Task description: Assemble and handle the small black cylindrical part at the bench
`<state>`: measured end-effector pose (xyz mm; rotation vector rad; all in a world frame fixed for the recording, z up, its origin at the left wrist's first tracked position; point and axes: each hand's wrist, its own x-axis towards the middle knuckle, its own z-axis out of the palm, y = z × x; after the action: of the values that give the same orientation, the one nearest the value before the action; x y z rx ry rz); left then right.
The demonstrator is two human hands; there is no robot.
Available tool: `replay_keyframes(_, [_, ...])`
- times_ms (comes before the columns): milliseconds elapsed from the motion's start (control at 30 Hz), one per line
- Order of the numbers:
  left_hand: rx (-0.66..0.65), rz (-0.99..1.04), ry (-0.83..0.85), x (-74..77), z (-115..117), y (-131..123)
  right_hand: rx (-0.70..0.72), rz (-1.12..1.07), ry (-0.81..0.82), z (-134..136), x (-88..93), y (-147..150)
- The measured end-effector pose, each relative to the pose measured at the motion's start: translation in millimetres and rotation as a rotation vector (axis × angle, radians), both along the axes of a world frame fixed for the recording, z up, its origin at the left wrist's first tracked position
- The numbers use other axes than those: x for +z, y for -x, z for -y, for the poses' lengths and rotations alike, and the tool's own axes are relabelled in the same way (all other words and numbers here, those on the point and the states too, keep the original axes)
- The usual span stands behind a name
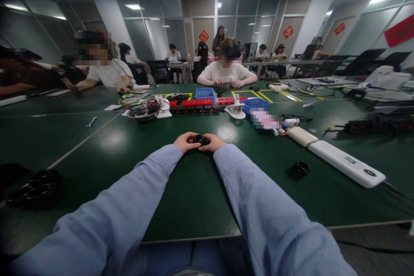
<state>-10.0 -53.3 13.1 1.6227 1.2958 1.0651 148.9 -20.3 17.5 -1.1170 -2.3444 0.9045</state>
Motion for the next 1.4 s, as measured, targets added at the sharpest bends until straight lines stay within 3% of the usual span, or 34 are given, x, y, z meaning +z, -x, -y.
replay_keyframes(233, [0.421, -0.289, -0.176, -0.3, 2.0, -17.8, -0.441, 0.21, -0.239, 15.0, -3.6, 23.4])
replay_keyframes(300, [0.451, -0.334, -0.212, -0.8, 2.5, -18.5, -0.486, 0.238, -0.289, 19.0, -3.0, 27.0])
replay_keyframes(400, [0.292, -0.27, -0.192, -1.9, 1.8, -12.6, -0.388, 0.196, -0.273, 18.4, -1.3, 22.3])
replay_keyframes(533, [-0.029, -0.106, -0.099, -2.6, -0.2, -0.3, -0.029, 0.037, -0.11, 6.8, 1.0, 6.0])
replay_keyframes(633, [-0.088, -0.045, -0.06, -1.8, -0.5, 4.1, 0.156, -0.052, 0.047, -1.9, 0.7, -1.8])
replay_keyframes(1033, [-0.066, -0.041, -0.037, 3.4, 2.9, 1.1, 0.125, -0.116, 0.091, -3.4, -2.3, -1.6])
replay_keyframes(1400, [-0.067, -0.023, -0.07, -5.1, -2.8, 2.7, 0.089, -0.073, 0.077, -1.1, 0.7, -0.7])
